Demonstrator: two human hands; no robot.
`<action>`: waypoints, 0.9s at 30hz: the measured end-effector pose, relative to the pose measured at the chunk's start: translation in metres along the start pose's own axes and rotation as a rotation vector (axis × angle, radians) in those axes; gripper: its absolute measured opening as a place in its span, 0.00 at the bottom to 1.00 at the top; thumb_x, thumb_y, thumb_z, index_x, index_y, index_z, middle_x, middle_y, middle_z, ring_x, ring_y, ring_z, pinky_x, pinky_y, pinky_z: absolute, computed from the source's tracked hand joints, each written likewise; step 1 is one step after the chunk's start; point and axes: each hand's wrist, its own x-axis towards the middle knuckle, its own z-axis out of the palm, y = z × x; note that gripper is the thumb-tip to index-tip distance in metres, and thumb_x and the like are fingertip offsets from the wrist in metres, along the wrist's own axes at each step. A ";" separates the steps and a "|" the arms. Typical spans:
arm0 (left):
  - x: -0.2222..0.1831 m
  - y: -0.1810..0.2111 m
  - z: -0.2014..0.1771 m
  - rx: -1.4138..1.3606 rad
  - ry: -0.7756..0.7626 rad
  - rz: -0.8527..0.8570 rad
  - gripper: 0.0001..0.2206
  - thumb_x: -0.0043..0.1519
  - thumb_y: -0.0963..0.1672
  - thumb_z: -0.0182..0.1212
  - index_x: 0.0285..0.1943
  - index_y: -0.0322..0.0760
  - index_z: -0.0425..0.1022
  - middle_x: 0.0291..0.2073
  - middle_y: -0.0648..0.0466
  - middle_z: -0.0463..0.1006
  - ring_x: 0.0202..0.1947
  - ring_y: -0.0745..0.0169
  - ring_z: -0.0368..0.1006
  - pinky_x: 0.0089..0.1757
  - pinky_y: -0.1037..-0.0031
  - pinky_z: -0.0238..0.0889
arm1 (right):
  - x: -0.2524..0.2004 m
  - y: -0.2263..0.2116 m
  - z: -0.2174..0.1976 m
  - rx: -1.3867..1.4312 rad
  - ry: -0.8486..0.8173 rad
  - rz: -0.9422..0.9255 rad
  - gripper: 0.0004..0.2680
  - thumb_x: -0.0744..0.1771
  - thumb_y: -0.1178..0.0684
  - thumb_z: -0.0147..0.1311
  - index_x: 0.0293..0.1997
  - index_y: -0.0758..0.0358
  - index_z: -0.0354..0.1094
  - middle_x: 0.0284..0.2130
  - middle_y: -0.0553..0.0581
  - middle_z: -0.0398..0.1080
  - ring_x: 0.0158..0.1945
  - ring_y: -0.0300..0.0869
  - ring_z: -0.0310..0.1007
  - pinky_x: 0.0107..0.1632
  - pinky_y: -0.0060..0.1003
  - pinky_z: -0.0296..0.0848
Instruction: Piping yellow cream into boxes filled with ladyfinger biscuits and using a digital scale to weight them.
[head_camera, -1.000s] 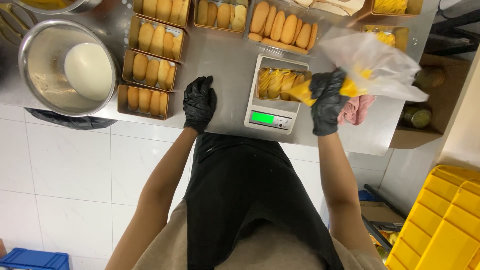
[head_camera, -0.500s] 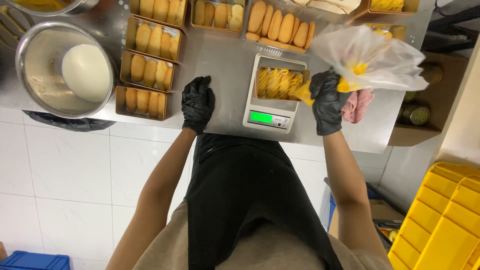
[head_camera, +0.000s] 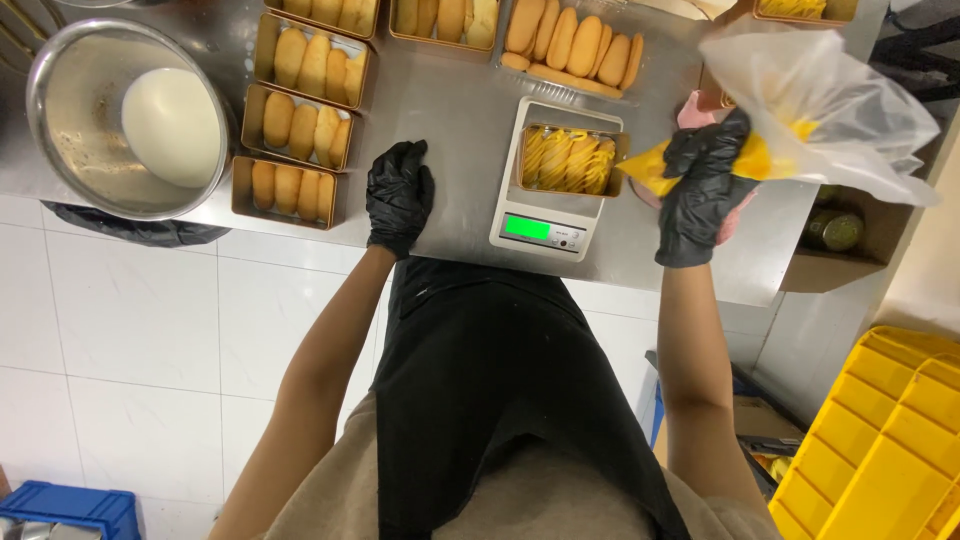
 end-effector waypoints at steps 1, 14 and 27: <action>0.000 0.000 0.000 -0.001 -0.002 0.006 0.18 0.65 0.42 0.60 0.66 0.40 0.73 0.58 0.43 0.73 0.59 0.40 0.68 0.59 0.54 0.62 | 0.003 -0.008 -0.002 0.096 0.031 0.003 0.08 0.77 0.53 0.47 0.46 0.68 0.62 0.22 0.54 0.61 0.22 0.41 0.59 0.29 0.36 0.60; -0.001 0.001 0.000 0.014 -0.008 0.013 0.18 0.66 0.42 0.60 0.66 0.40 0.73 0.58 0.43 0.74 0.59 0.41 0.68 0.59 0.55 0.63 | -0.006 0.010 -0.048 0.584 0.061 -0.071 0.11 0.77 0.52 0.42 0.69 0.51 0.63 0.25 0.48 0.53 0.25 0.38 0.52 0.33 0.33 0.59; 0.072 0.100 0.008 -0.560 -0.413 -0.318 0.19 0.60 0.50 0.67 0.54 0.34 0.77 0.30 0.46 0.83 0.30 0.48 0.80 0.37 0.61 0.73 | -0.029 -0.032 -0.221 1.046 0.177 0.123 0.14 0.73 0.49 0.45 0.27 0.56 0.58 0.21 0.46 0.64 0.29 0.36 0.64 0.47 0.31 0.66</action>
